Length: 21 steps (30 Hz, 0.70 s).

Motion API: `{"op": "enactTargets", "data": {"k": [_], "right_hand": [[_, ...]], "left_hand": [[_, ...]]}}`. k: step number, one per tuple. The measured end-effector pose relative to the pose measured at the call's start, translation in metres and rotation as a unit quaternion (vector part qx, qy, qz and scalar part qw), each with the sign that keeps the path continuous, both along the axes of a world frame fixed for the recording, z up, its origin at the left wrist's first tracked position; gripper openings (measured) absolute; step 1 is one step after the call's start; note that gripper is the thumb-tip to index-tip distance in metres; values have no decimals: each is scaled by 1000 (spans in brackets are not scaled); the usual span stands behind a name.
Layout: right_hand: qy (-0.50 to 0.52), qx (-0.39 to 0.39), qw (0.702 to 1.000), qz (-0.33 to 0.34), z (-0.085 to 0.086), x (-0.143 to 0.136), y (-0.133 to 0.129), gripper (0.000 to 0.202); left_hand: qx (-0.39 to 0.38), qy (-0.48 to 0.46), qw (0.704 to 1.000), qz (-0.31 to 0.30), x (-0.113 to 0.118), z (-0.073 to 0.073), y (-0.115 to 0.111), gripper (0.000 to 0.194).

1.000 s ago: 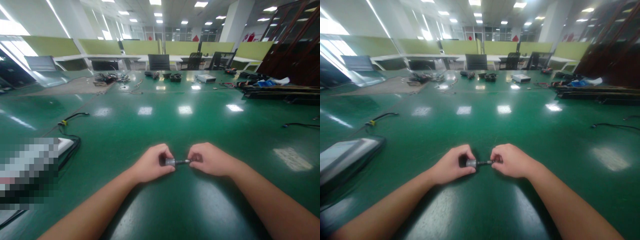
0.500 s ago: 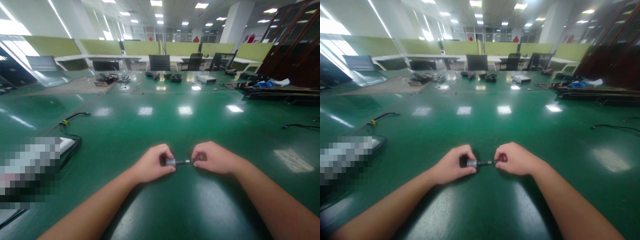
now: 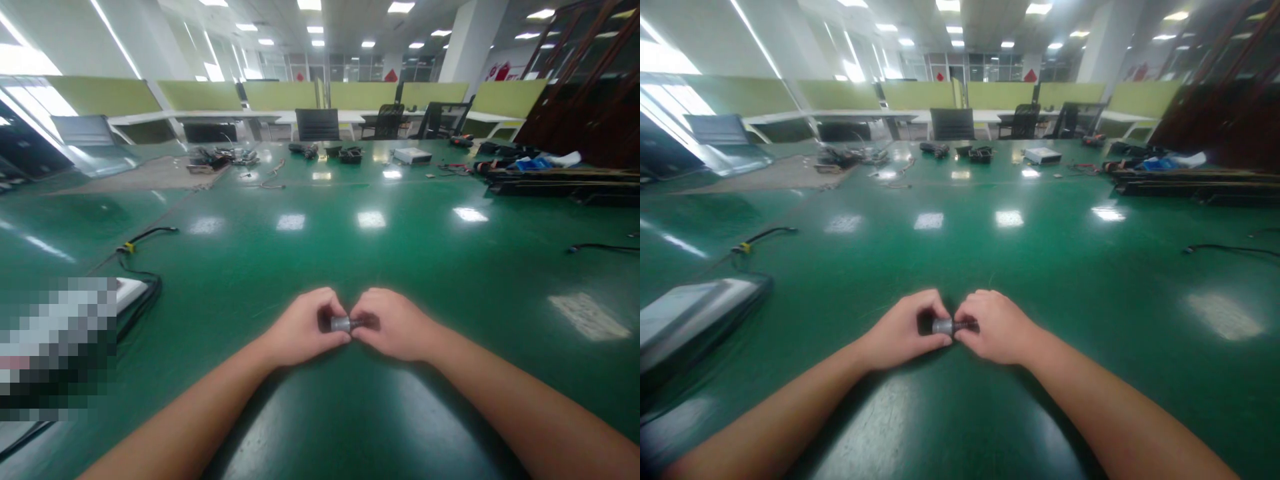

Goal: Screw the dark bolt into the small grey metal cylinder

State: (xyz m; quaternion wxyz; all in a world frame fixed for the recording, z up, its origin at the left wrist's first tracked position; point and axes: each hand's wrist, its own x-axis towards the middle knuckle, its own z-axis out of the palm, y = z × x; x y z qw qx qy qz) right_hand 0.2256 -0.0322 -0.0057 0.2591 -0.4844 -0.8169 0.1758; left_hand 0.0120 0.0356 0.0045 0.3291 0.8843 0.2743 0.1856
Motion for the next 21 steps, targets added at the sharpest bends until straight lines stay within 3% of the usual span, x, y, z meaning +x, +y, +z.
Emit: {"op": "enactTargets", "data": {"k": [21], "right_hand": [[29, 6, 1000, 10, 1, 6, -3, 9]], "left_hand": [[-1, 3, 1000, -6, 1, 2, -1, 21]]}}
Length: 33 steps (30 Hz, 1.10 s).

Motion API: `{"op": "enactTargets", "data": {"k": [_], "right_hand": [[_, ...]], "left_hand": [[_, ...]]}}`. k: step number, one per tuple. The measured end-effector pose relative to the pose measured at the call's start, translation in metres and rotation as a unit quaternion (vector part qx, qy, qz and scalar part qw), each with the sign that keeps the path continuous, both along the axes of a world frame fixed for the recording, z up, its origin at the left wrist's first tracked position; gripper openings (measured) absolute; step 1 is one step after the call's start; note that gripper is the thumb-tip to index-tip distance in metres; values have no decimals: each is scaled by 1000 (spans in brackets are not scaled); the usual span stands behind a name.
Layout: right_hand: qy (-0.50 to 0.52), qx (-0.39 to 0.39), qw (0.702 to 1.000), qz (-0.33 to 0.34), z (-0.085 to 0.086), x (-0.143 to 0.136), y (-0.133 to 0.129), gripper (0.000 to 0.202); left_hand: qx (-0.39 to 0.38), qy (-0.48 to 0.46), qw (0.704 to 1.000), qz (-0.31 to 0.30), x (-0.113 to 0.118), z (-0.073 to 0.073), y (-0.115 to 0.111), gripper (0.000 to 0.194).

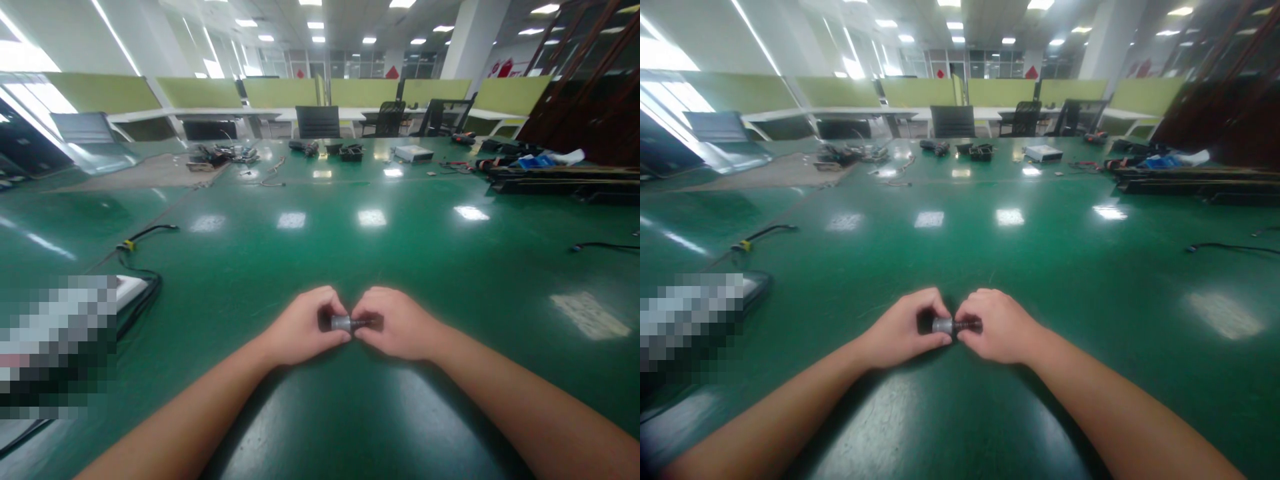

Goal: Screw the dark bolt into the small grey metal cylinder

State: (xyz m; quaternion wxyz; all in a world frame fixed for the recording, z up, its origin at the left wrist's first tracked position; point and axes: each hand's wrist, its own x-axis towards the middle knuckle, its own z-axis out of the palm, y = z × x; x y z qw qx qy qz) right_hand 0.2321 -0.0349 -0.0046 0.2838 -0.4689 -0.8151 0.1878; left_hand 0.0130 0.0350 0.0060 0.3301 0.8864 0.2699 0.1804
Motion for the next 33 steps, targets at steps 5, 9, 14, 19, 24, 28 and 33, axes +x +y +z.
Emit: {"op": "enactTargets", "data": {"k": [5, 9, 14, 19, 24, 28, 33], "right_hand": [[-12, 2, 1000, -3, 0, 0, 1, 8], [-15, 1, 1000, 2, 0, 0, 2, 7], [-18, 0, 1000, 10, 0, 2, 1, 9], [-22, -3, 1000, 7, 1, 3, 0, 8], [-30, -9, 1000, 5, 3, 4, 0, 7], [-32, -12, 999, 3, 4, 5, -1, 7], [-42, -18, 999, 0, 5, 9, -2, 7]], "left_hand": [[-1, 3, 1000, 9, 1, 2, -1, 21], [0, 2, 1000, 4, 1, 2, -1, 21], [0, 1, 1000, 0, 0, 1, 0, 21], [0, 4, 1000, 4, 0, 2, -1, 20], [-4, 2, 1000, 8, 0, 3, -1, 20], [-4, -2, 1000, 4, 0, 4, -1, 21], [-9, 1, 1000, 0, 0, 4, 0, 21]]}}
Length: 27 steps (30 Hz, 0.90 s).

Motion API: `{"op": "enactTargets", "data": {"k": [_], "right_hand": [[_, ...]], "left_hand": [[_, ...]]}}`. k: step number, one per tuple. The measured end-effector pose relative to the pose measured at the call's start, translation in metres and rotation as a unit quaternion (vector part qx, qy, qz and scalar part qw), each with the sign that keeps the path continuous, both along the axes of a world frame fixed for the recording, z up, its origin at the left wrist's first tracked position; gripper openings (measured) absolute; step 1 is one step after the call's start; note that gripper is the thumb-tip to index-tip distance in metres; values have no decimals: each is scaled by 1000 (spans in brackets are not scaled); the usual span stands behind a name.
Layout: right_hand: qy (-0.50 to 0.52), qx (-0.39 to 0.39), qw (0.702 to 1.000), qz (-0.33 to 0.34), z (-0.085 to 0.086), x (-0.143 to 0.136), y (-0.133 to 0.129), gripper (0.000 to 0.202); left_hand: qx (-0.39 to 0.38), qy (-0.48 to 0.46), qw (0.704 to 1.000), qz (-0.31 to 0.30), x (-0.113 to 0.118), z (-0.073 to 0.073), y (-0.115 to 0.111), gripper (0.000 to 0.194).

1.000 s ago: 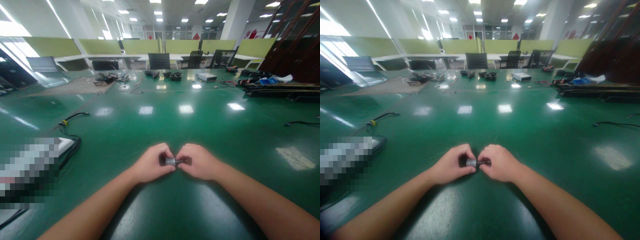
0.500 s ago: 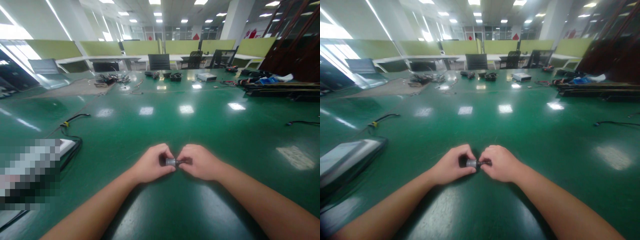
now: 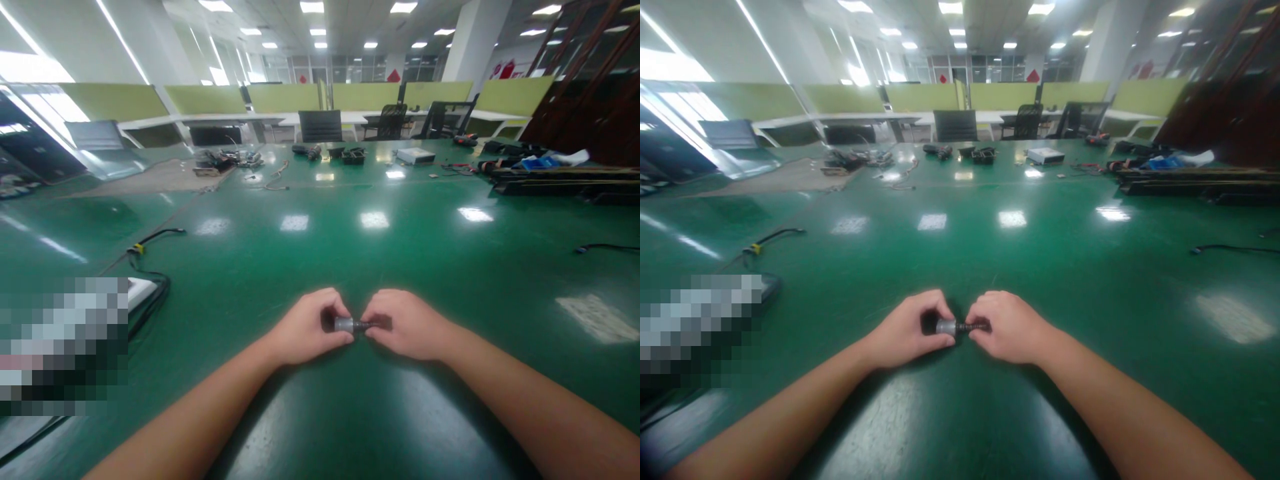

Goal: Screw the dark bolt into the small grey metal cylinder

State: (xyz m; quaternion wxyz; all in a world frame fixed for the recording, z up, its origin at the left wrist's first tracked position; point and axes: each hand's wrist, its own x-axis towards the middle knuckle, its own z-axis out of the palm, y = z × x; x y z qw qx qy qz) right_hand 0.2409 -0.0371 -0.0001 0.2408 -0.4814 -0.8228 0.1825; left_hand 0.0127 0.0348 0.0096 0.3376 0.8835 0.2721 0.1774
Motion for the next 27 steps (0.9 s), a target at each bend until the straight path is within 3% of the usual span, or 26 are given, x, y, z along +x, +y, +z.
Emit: {"op": "enactTargets", "data": {"k": [27], "right_hand": [[-18, -39, 999, -24, 9, 14, -3, 9]], "left_hand": [[4, 0, 1000, -2, -1, 1, 1, 22]]}}
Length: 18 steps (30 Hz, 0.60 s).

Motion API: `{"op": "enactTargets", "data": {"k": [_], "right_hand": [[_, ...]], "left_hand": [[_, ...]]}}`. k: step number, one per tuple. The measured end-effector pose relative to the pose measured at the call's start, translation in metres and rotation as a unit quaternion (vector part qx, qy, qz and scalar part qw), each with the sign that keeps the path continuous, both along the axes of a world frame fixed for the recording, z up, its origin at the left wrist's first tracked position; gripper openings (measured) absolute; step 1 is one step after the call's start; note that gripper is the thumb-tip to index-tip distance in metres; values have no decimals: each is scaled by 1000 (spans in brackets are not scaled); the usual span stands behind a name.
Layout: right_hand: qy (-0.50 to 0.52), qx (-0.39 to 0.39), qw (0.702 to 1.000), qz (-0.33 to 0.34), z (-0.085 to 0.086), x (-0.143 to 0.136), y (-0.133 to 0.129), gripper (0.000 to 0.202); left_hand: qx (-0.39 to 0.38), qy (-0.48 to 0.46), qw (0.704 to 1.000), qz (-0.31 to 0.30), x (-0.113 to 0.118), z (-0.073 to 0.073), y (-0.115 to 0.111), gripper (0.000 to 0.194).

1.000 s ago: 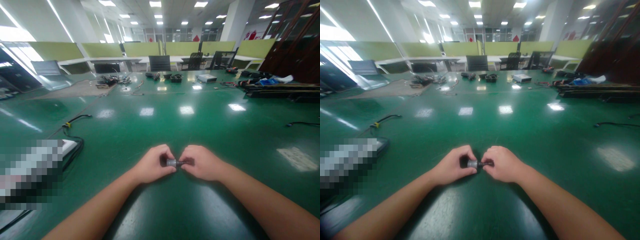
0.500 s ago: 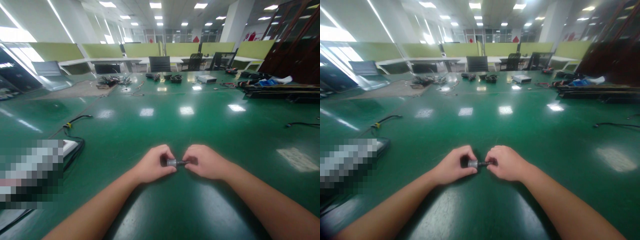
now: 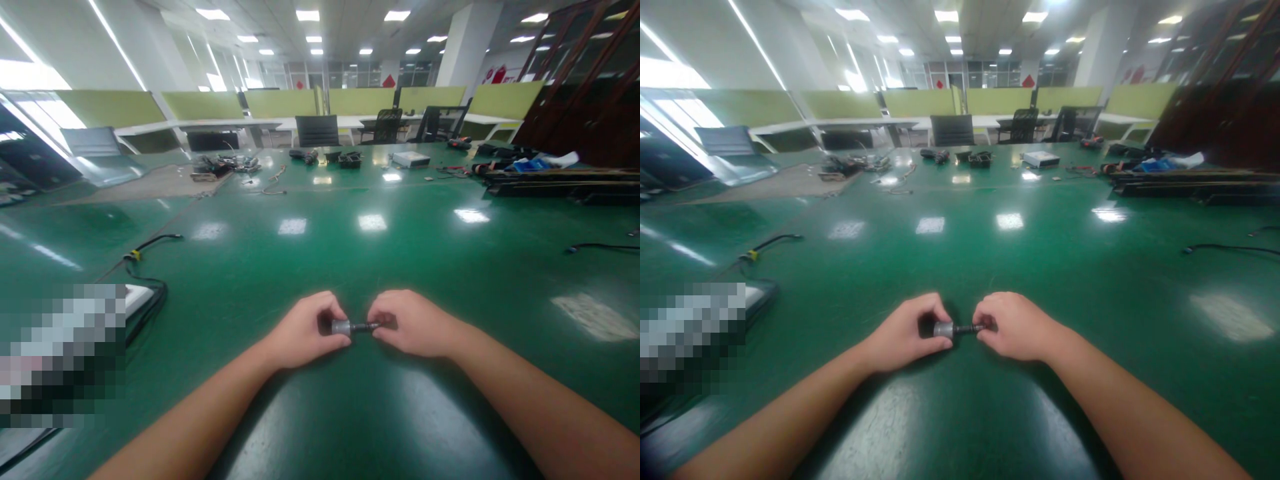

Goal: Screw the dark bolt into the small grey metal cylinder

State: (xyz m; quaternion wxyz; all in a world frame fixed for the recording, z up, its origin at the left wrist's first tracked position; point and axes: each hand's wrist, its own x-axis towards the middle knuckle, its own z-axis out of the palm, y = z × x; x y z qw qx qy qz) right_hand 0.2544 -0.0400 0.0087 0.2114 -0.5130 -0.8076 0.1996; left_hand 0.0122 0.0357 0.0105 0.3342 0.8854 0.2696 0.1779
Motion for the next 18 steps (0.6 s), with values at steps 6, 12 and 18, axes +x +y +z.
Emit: {"op": "enactTargets", "data": {"k": [6, 12, 18], "right_hand": [[0, -10, 1000, -4, 2, 3, -1, 11], [-10, -12, 1000, -4, 4, 8, -1, 11], [-14, -25, 1000, -10, 7, 12, -2, 12]], "left_hand": [[-7, 0, 1000, 0, 1, 2, -1, 21], [-6, 3, 1000, 1, 1, 2, -1, 21], [-9, -6, 1000, -3, 1, 1, 0, 22]]}}
